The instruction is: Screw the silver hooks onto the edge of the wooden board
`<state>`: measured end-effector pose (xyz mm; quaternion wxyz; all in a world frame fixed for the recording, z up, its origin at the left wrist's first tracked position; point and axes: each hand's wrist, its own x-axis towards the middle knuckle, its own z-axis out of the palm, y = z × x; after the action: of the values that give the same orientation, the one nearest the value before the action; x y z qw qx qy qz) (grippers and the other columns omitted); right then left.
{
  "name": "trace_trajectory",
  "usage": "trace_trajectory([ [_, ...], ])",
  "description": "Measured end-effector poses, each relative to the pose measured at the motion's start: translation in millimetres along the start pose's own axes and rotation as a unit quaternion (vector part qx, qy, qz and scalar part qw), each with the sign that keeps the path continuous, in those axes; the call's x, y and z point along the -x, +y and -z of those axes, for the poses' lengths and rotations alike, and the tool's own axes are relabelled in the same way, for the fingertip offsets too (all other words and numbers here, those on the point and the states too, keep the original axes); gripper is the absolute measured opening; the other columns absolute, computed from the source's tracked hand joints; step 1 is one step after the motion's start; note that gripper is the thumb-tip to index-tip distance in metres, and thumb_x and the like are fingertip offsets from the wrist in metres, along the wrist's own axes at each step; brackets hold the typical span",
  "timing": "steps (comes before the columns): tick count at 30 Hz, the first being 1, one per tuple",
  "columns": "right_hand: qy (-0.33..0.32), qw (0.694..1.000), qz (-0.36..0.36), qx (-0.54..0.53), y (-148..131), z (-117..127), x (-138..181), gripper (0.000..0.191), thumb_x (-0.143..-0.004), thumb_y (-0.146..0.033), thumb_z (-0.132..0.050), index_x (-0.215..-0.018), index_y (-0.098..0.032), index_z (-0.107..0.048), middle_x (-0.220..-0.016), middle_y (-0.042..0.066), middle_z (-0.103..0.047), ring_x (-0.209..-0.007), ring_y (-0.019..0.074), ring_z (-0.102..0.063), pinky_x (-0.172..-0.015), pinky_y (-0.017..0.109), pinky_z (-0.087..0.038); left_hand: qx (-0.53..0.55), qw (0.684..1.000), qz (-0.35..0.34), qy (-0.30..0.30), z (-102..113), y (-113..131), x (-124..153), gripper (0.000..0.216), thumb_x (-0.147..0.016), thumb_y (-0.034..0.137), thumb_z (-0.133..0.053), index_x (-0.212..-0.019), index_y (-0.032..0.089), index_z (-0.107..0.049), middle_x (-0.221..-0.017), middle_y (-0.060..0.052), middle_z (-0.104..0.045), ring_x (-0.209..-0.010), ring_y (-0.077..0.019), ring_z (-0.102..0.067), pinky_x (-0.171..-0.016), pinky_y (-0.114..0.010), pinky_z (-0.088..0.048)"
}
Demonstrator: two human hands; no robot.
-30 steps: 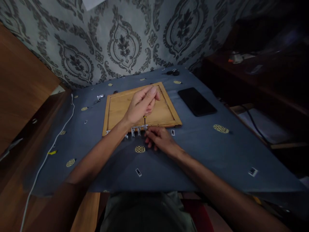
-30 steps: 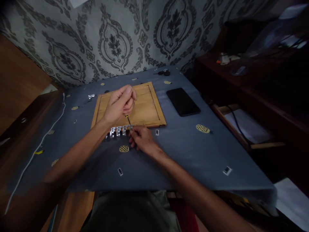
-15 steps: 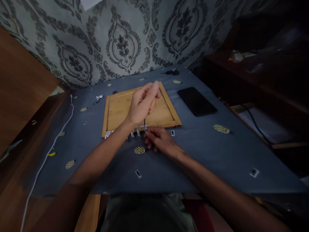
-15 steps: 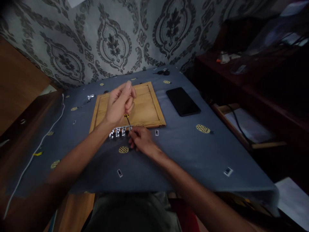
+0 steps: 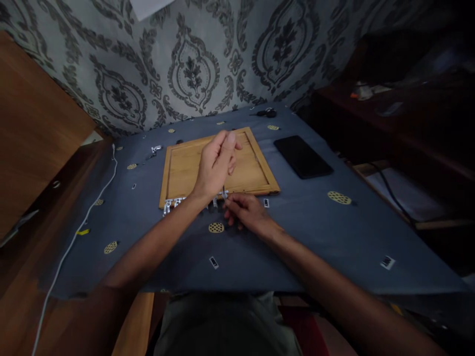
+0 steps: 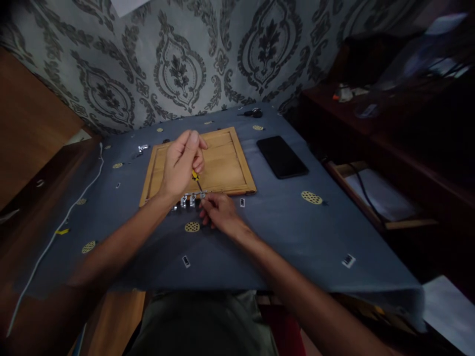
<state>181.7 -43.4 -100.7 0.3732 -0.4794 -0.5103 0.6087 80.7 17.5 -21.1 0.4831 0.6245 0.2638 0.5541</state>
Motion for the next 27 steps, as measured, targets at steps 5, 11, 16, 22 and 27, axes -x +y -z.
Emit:
trace_trajectory([
  [5,0.003,1.0,-0.005,0.002,-1.3,-0.9,-0.7,0.018,-0.085,-0.021,-0.054,-0.068,-0.02,-0.056,-0.055,-0.003,-0.06,-0.043,0.0092,-0.056,-0.035,0.017,-0.039,0.0,0.999,0.028,0.043,-5.7,-2.0,1.1,0.051,-0.092,0.066,-0.051,-0.07,0.021,-0.052,-0.047,0.008,-0.026,-0.037,-0.0058,-0.021,-0.036,-0.023,-0.018],
  [11,0.003,1.0,-0.01,0.01,-1.3,-1.6,-0.7,0.019,-0.087,-0.021,-0.051,-0.069,-0.019,-0.056,-0.057,-0.003,-0.06,-0.044,0.0094,-0.057,-0.035,0.017,-0.039,-0.006,0.999,0.047,0.0,0.7,-6.4,-10.8,0.055,-0.093,0.068,-0.049,-0.064,0.021,-0.052,-0.04,0.008,-0.03,-0.032,-0.0061,-0.026,-0.034,-0.022,-0.022],
  [16,-0.008,1.0,-0.002,0.015,0.2,0.6,-0.6,0.017,-0.087,-0.023,-0.052,-0.071,-0.02,-0.057,-0.059,-0.002,-0.062,-0.045,0.01,-0.058,-0.036,0.018,-0.04,-0.001,0.996,0.064,-0.064,3.9,-3.6,-12.7,0.056,-0.092,0.068,-0.05,-0.062,0.02,-0.052,-0.039,0.008,-0.03,-0.032,-0.0056,-0.028,-0.033,-0.021,-0.023],
  [22,-0.011,1.0,-0.004,0.011,0.6,1.1,-0.8,0.017,-0.088,-0.025,-0.054,-0.072,-0.02,-0.057,-0.06,-0.001,-0.063,-0.045,0.0096,-0.058,-0.036,0.017,-0.04,0.025,0.985,0.115,-0.129,9.0,4.5,-16.9,0.058,-0.092,0.068,-0.05,-0.06,0.02,-0.051,-0.038,0.009,-0.026,-0.03,-0.0044,-0.022,-0.032,-0.02,-0.019],
  [27,-0.01,1.0,0.0,0.011,2.0,0.5,-1.0,0.017,-0.088,-0.027,-0.054,-0.073,-0.02,-0.057,-0.06,-0.001,-0.062,-0.045,0.0092,-0.058,-0.035,0.016,-0.04,0.038,0.978,0.124,-0.161,10.8,3.5,-16.4,0.055,-0.094,0.062,-0.052,-0.06,0.019,-0.052,-0.039,0.009,-0.026,-0.032,-0.0043,-0.023,-0.033,-0.02,-0.019],
])
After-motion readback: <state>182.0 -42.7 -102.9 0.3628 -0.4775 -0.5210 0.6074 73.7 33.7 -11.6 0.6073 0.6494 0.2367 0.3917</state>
